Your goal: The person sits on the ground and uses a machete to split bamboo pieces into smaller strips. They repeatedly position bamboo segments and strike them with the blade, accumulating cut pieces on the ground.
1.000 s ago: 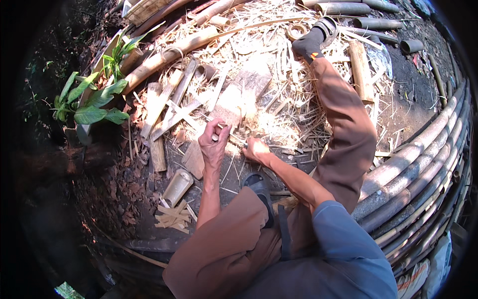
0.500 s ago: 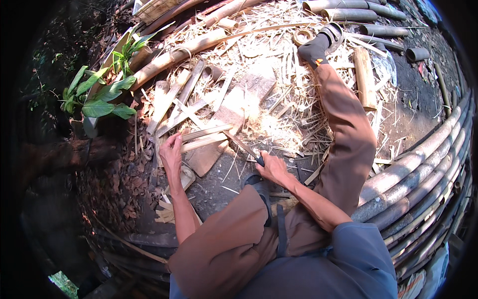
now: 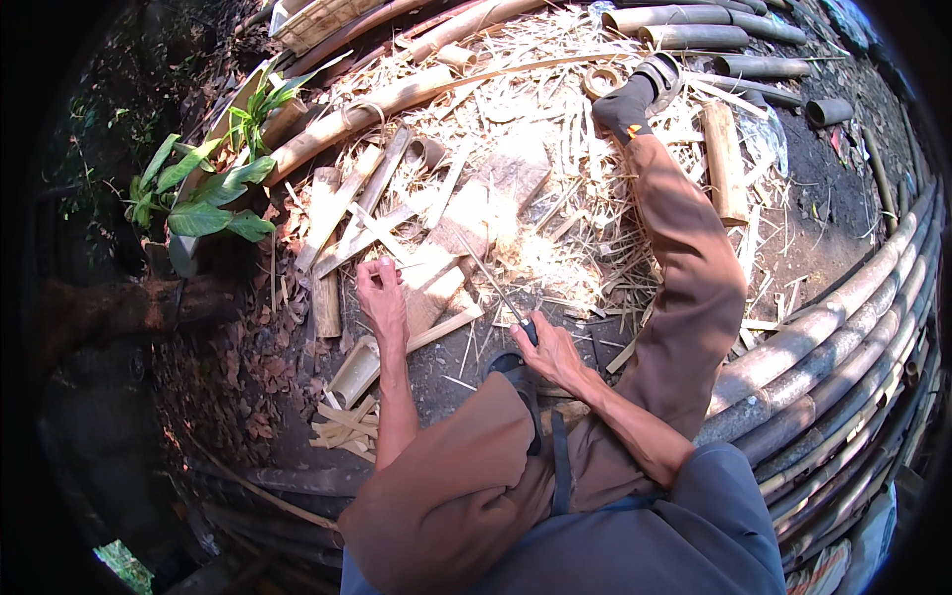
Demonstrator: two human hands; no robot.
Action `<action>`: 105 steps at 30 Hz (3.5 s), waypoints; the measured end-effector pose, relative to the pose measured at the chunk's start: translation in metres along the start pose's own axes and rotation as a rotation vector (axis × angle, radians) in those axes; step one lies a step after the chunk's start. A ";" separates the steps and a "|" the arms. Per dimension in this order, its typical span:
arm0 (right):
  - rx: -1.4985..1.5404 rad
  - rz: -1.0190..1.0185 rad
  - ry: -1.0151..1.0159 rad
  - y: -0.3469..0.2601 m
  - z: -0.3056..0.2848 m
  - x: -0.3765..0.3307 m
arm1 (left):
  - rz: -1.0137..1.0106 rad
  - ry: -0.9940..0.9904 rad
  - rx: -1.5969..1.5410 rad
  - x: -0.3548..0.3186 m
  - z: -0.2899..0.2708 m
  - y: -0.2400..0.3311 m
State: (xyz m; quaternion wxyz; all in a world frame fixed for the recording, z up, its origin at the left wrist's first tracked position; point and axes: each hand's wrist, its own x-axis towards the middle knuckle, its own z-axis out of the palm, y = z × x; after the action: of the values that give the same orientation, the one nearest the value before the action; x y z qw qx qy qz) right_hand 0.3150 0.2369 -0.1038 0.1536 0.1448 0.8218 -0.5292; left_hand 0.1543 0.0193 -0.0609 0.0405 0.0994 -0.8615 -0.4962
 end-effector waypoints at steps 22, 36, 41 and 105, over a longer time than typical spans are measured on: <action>-0.075 -0.084 -0.030 0.027 0.022 0.049 | 0.035 0.013 0.180 -0.042 0.019 0.023; -0.024 -0.105 -0.008 0.035 0.028 0.034 | 0.114 0.035 0.210 -0.041 0.018 0.019; -0.148 -0.104 -0.088 0.023 0.025 0.031 | 0.069 0.032 0.254 -0.044 0.017 0.011; -0.013 0.051 -0.063 0.037 0.028 0.061 | -0.573 -0.336 -0.449 -0.082 -0.027 -0.036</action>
State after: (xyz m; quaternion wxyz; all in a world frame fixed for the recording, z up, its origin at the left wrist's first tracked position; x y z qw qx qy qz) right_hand 0.2775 0.2310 -0.1698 0.1936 0.1479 0.8161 -0.5241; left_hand 0.2441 -0.0035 -0.0757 -0.2202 0.2417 -0.6639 -0.6725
